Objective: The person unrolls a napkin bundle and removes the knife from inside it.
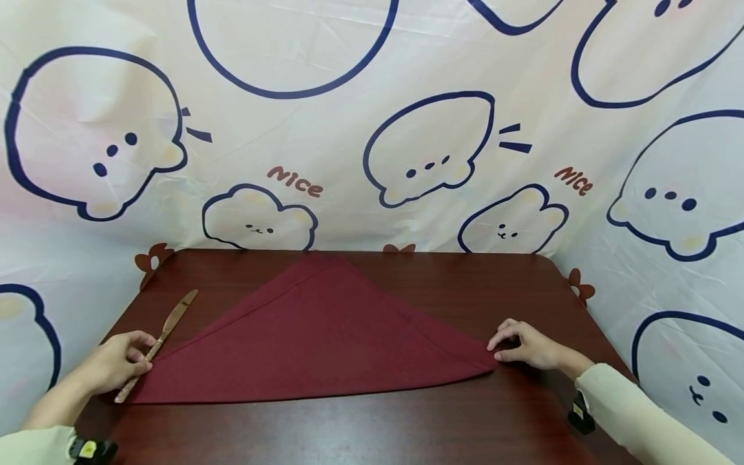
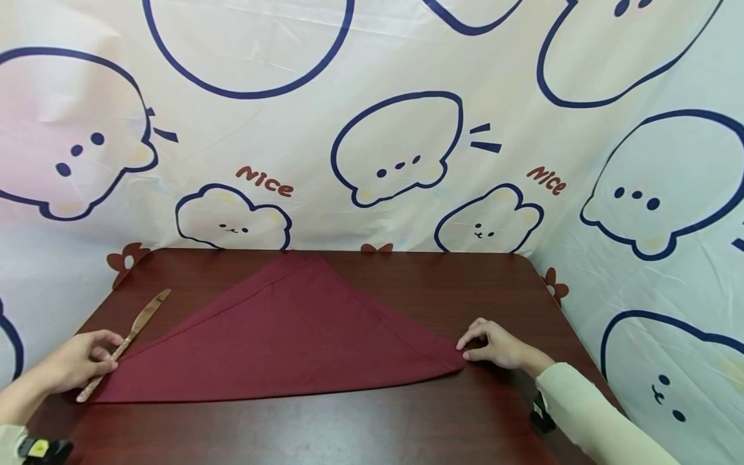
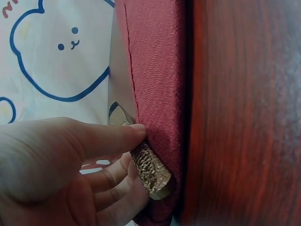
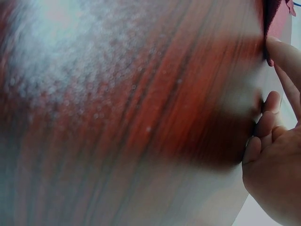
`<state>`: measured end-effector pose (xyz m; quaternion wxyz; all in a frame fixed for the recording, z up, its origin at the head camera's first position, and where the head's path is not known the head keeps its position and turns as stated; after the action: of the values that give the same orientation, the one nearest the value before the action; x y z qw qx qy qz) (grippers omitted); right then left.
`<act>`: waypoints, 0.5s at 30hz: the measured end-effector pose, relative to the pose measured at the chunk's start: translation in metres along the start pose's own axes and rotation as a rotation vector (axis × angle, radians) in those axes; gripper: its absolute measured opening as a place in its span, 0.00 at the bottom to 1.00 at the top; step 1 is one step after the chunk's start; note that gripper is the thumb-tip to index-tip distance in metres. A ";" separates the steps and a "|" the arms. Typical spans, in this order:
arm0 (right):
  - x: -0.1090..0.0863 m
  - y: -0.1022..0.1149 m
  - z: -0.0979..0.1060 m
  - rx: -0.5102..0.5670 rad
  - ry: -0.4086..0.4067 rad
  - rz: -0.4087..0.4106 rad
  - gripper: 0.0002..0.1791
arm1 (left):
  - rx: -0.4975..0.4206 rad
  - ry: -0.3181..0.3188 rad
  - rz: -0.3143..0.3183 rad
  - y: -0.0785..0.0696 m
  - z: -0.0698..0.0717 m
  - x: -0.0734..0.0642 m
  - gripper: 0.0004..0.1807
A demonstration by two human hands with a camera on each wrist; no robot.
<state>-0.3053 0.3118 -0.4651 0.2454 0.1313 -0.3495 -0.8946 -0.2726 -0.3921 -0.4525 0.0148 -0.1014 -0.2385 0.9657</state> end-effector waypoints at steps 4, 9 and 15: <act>0.000 0.002 0.000 0.004 -0.001 0.013 0.06 | -0.001 0.008 -0.037 -0.001 0.000 0.001 0.19; 0.000 0.004 -0.001 0.007 0.001 0.014 0.06 | -0.078 -0.001 -0.105 -0.001 0.003 -0.003 0.17; 0.001 0.004 0.000 0.000 0.001 0.017 0.06 | -0.244 0.040 -0.085 0.004 0.003 -0.010 0.17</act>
<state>-0.3046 0.3087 -0.4628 0.2532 0.1286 -0.3506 -0.8924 -0.2638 -0.3974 -0.4503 0.0482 -0.1113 -0.3578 0.9259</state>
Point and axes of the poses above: each hand's wrist, its own x-axis towards the middle knuckle, its own z-axis out of the back of the hand, y = z × x, the point moved 10 cm from there along x, towards the middle knuckle
